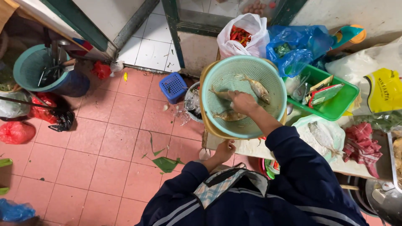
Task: The person is coating small whole fish in white flour on a plate before frying them in a wok.
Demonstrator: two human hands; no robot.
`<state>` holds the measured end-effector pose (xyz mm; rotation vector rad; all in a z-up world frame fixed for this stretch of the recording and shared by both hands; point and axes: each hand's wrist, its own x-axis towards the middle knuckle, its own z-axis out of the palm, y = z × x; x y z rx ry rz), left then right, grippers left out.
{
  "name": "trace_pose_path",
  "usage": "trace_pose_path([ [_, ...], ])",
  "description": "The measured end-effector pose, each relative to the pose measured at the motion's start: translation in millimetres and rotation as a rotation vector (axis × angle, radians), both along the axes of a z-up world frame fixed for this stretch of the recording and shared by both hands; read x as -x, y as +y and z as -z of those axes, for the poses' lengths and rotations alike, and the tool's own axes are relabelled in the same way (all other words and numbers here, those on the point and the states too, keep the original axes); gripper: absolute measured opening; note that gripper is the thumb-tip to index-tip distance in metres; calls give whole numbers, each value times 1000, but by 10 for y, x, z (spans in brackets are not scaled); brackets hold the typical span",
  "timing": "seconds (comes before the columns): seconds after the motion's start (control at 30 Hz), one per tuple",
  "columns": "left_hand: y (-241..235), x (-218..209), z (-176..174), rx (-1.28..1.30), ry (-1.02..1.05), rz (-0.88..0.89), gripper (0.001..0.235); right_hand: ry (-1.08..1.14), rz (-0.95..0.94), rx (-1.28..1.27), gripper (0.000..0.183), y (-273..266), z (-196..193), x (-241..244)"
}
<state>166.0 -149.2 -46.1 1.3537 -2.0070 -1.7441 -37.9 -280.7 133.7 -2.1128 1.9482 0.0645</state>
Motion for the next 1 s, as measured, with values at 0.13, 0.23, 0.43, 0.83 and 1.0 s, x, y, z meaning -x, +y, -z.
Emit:
trace_pose_path([
  [0.13, 77, 23, -157, -9, -4, 31, 41, -83, 104, 38, 49, -8, -101, 135],
  [0.23, 195, 76, -135, -30, -55, 45, 43, -163, 127, 6, 55, -43, -85, 209],
  [0.43, 358, 266, -166, 17, -43, 48, 38, -382, 167, 35, 33, 127, 135, 517],
  [0.83, 845, 957, -534, -91, -22, 215, 43, -1267, 707, 261, 21, 2890, -709, 1925],
  [1.0, 1011, 1138, -548, -100, -50, 203, 46, -1270, 875, 260, 17, 3307, -298, 2075],
])
